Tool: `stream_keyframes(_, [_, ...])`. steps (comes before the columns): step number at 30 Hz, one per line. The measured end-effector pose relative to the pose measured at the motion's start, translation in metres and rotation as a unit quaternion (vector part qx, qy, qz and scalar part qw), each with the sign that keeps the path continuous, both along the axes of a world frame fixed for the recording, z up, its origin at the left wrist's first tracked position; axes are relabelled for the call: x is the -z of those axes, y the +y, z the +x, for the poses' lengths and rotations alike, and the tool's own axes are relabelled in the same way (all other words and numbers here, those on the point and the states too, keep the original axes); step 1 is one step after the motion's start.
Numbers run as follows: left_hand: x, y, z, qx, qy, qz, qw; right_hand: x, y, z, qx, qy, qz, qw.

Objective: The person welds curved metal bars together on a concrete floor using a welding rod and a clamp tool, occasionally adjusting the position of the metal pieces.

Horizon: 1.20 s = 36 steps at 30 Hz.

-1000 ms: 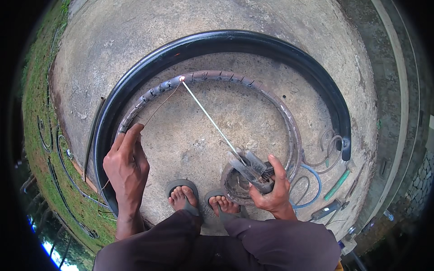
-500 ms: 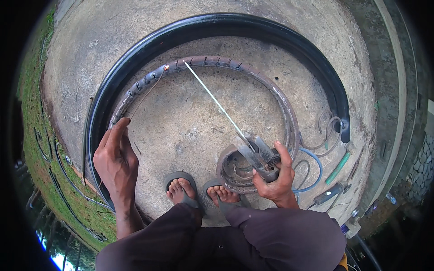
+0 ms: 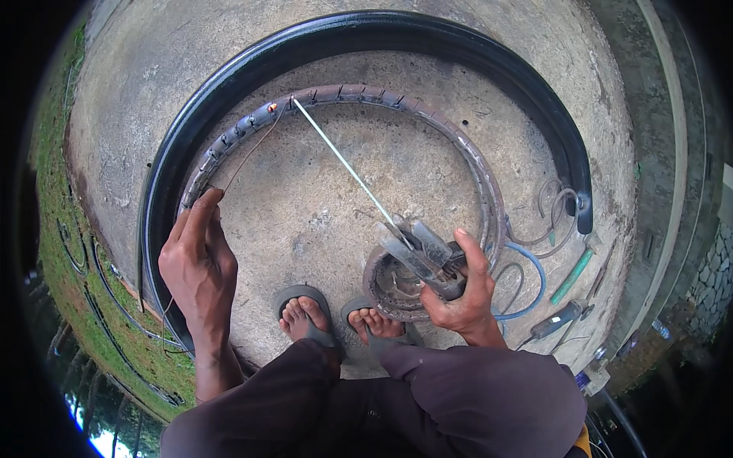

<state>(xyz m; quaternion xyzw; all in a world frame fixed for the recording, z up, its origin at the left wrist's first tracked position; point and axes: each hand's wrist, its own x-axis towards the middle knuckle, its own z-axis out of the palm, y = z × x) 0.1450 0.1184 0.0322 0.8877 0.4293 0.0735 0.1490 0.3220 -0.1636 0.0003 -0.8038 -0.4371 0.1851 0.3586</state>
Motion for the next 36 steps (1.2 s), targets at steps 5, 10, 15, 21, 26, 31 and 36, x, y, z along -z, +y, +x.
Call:
stream_keyframes(5, [-0.001, -0.001, 0.000, 0.002, 0.001, -0.006, 1.000, 0.001, 0.001, 0.000, 0.005, 0.017, 0.003, 1.000])
stream_keyframes(10, [-0.003, -0.001, 0.003, -0.006, 0.004, -0.010, 1.000, 0.000, 0.004, 0.001, 0.008, 0.014, -0.001, 1.000])
stream_keyframes(15, [-0.004, -0.002, 0.005, -0.016, 0.010, -0.024, 1.000, 0.002, 0.000, 0.001, 0.007, 0.022, -0.002, 1.000])
stream_keyframes(21, [-0.006, -0.002, 0.004, -0.024, 0.028, -0.040, 0.998, -0.001, 0.003, 0.001, 0.000, -0.006, -0.013, 1.000])
stream_keyframes(26, [-0.005, -0.001, 0.002, -0.013, 0.028, -0.029, 0.999, 0.011, -0.004, 0.003, 0.001, 0.004, 0.025, 1.000])
stream_keyframes(31, [-0.002, -0.002, 0.003, -0.021, 0.017, -0.033, 0.999, 0.002, 0.001, 0.002, -0.003, 0.008, -0.014, 1.000])
stream_keyframes(36, [-0.004, 0.000, 0.005, -0.011, 0.016, -0.032, 0.999, 0.002, 0.002, 0.002, 0.003, 0.025, -0.006, 1.000])
